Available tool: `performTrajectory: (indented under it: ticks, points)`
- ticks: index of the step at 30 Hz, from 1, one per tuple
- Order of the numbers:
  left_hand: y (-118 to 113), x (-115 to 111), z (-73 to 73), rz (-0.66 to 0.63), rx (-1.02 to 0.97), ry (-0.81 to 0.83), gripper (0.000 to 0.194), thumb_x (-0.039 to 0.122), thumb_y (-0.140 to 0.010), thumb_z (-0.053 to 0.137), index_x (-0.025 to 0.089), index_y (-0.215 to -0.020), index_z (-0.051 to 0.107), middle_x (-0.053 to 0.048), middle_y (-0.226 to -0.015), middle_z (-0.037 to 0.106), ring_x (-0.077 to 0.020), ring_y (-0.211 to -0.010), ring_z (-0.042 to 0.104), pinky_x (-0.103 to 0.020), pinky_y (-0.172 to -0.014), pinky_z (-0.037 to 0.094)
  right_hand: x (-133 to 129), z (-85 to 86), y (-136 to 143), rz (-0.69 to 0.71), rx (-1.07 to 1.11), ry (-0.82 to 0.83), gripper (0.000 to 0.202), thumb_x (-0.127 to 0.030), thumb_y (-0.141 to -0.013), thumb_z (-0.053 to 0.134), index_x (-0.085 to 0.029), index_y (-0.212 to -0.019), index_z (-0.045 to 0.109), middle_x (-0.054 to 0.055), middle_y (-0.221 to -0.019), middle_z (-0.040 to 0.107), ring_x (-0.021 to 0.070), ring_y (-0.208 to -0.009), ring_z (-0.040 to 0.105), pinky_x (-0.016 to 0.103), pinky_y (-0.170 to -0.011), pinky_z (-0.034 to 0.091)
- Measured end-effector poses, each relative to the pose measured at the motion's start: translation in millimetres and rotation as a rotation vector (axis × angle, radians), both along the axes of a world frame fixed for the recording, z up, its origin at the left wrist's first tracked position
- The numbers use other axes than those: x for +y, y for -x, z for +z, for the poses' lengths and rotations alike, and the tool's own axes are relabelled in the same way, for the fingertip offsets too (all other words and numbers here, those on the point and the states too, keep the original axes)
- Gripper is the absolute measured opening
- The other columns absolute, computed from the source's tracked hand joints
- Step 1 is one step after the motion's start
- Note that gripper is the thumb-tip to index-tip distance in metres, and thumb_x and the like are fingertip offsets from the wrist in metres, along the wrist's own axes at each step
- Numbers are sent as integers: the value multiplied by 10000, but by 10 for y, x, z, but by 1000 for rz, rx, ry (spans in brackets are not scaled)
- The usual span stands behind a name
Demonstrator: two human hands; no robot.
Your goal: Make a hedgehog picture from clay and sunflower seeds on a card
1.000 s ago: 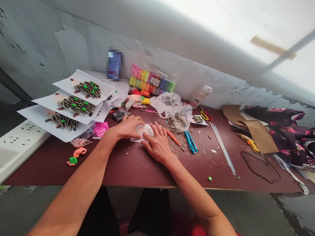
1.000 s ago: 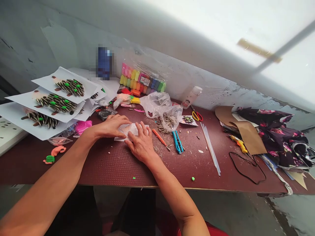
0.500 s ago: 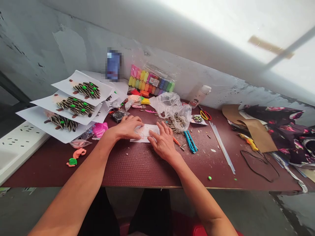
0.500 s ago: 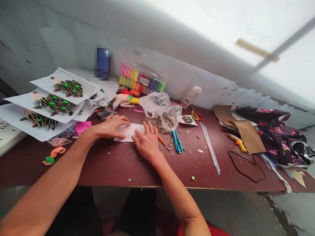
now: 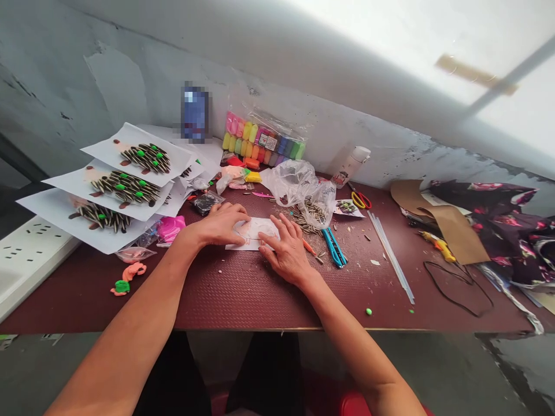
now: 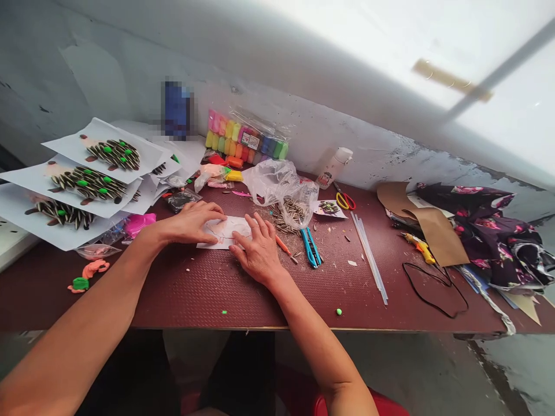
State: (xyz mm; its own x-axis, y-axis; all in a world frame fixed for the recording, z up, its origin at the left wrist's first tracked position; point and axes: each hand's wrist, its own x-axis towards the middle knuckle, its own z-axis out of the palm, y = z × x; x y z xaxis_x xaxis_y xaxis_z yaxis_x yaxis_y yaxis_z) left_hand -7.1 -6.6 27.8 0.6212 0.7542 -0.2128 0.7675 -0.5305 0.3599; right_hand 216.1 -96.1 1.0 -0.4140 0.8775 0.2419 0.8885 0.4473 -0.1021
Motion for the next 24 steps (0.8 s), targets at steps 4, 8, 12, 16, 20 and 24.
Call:
performTrajectory:
  ticks: [4, 8, 12, 16, 20, 24]
  points:
    - [0, -8, 5, -7, 9, -10, 626, 466, -718, 625, 260, -1308, 662, -85, -1410, 562, -355, -1275, 461, -494, -1105, 319, -10, -1, 34, 19, -33, 22, 352, -443, -1012, 570, -304, -1307, 705, 107, -1602, 437, 330, -1538, 256, 552, -1211, 245]
    - [0, -6, -1, -2, 7, -10, 634, 479, -718, 623, 272, -1317, 659, -77, -1415, 562, -355, -1278, 461, -487, -1107, 317, -14, -10, 11, 34, -23, 5, 330, -449, -1021, 553, -303, -1255, 734, 100, -1579, 468, 319, -1528, 281, 535, -1213, 249]
    - [-4, 0, -11, 2, 2, -6, 666, 497, -711, 627, 268, -1335, 654, -81, -1428, 558, -368, -1276, 460, -508, -1112, 310, -9, -45, -35, -75, 9, -38, 345, -436, -1043, 505, -289, -1248, 739, 114, -1567, 478, 315, -1509, 318, 528, -1191, 282]
    - [-9, 5, -18, 6, 3, -2, 669, 498, -710, 627, 269, -1338, 656, -81, -1424, 563, -369, -1282, 456, -506, -1103, 316, 13, -58, -22, -128, -38, -11, 395, -455, -1032, 526, -299, -1365, 668, 130, -1612, 416, 343, -1531, 273, 563, -1192, 260]
    - [-10, 8, -29, 9, 11, -8, 678, 485, -701, 624, 260, -1340, 653, -85, -1426, 560, -365, -1281, 457, -502, -1091, 330, 16, -34, 9, -123, -72, 8, 379, -451, -1031, 529, -299, -1344, 679, 130, -1612, 422, 348, -1538, 266, 566, -1198, 242]
    - [-7, 12, -41, 9, 8, -10, 686, 493, -701, 622, 267, -1347, 651, -81, -1427, 561, -365, -1285, 456, -499, -1095, 328, -26, -21, -11, -94, -85, -40, 334, -423, -1032, 532, -266, -1256, 724, 139, -1585, 464, 340, -1536, 277, 558, -1208, 221]
